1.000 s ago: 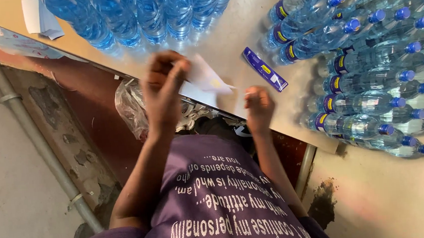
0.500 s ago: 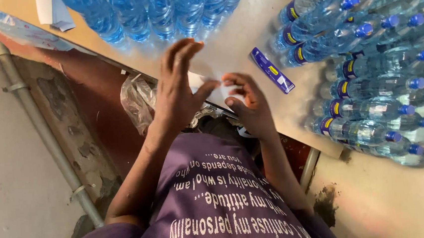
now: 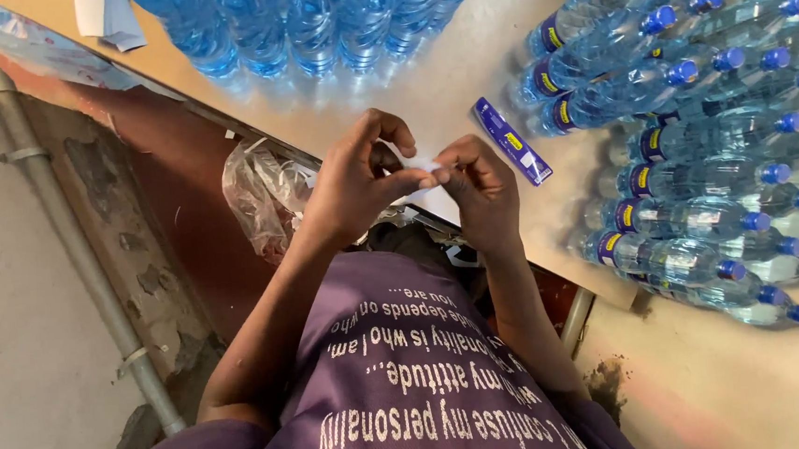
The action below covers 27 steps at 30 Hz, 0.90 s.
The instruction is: Manually applying adhesive labels to plastic water bottles
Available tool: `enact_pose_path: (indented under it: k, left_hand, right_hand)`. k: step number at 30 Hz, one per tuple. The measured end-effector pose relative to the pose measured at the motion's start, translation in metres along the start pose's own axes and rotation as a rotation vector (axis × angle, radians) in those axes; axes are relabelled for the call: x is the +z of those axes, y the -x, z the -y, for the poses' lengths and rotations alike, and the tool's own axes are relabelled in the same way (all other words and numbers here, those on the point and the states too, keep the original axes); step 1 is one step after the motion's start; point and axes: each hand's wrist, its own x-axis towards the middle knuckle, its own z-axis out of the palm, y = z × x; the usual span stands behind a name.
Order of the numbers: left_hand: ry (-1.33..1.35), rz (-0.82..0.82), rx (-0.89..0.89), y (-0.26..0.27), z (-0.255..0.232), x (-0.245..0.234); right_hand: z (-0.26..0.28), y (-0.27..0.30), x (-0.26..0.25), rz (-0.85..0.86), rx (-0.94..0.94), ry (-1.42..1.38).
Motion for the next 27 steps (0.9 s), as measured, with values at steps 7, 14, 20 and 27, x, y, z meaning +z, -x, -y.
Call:
enact_pose_path:
  k: [7,14,20,27]
  left_hand:
    - [-0.038,-0.13,0.216,-0.007,0.013,0.029]
    - [-0.161,-0.15,0.314,0.001,-0.005,0.048]
    - [-0.522,-0.241,0.488,0.001,-0.019,0.052]
    - [-0.525,-0.216,0.496,-0.001,-0.027,0.047]
  right_hand:
    - [0.022,0.001,-0.006,-0.139,-0.074,0.15]
    - [0.03,0.01,0.006,-0.228,-0.123,0.2]
    - [0.044,0.01,0.007,-0.232,-0.236,0.42]
    - [0.047,0.01,0.008,-0.223,-0.272,0.504]
